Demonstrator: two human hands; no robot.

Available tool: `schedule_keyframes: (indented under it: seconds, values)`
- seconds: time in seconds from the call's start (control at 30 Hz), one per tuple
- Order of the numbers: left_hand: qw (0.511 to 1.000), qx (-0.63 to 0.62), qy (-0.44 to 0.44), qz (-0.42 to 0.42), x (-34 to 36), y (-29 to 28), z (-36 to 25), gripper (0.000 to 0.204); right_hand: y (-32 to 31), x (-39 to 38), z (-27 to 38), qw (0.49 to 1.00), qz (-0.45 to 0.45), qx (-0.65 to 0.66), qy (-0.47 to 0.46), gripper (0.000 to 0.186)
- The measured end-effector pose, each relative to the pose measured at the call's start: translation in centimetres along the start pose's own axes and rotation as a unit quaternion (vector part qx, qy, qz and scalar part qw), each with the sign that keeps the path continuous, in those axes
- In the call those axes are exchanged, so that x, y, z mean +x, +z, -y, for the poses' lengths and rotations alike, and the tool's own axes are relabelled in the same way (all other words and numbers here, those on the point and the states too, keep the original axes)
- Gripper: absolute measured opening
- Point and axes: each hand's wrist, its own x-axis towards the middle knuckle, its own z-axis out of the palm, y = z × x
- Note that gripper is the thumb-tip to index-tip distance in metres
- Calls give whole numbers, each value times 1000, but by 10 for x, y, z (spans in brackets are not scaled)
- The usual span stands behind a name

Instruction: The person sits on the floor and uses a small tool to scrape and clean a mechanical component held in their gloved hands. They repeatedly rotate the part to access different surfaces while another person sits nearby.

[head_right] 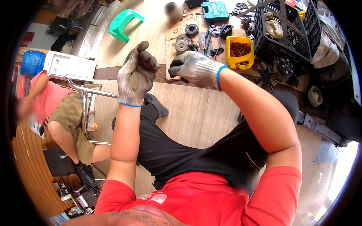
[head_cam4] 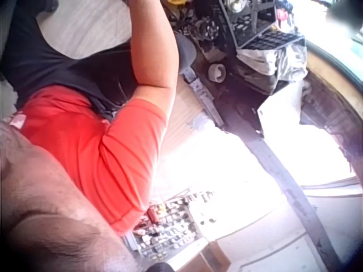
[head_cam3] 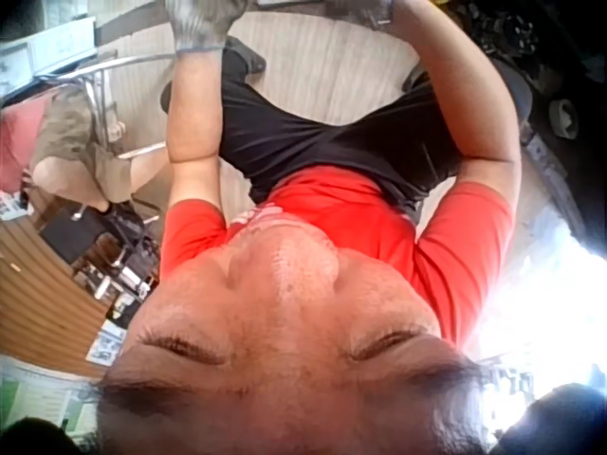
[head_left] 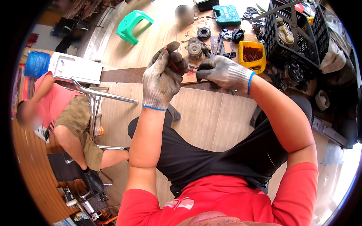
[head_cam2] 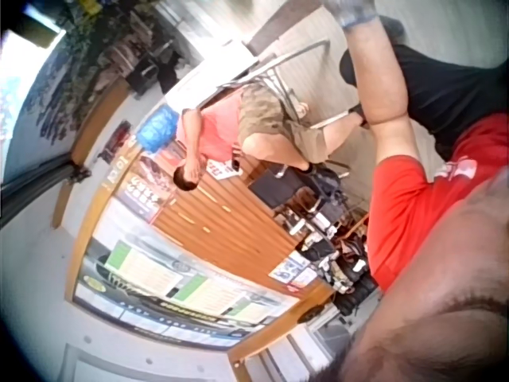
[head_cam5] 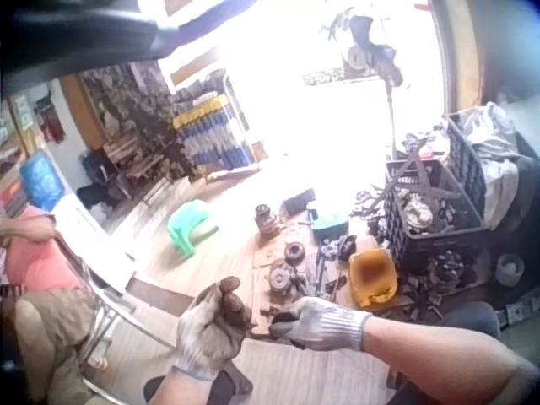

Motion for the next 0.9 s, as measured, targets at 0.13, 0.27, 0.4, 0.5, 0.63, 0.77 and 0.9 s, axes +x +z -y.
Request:
schedule_keyframes:
  seconds: [0.13,0.27,0.4,0.5,0.63,0.77,0.9]
  values:
    - [983,162,-76,37,-3,29,-8,43,-30,-3,-19,978,-8,-138,-156,27]
    - [929,340,-148,20,-10,56,-5,40,-41,-2,-22,832,-116,-312,-444,15]
    - [834,512,-202,30,-7,76,-1,32,-49,-5,-34,809,-164,-373,-424,25]
    - [662,720,51,202,-5,51,2,24,-48,-7,-34,792,-202,-390,-424,21]
    - [574,770,168,222,-6,31,9,22,-38,-15,-17,915,-128,-247,-292,31]
    - [753,655,-16,63,-1,40,17,25,-33,-4,-29,852,-164,-309,-389,32]
    - [837,535,-103,-48,0,50,15,35,-21,-13,-16,958,-114,-126,-232,28]
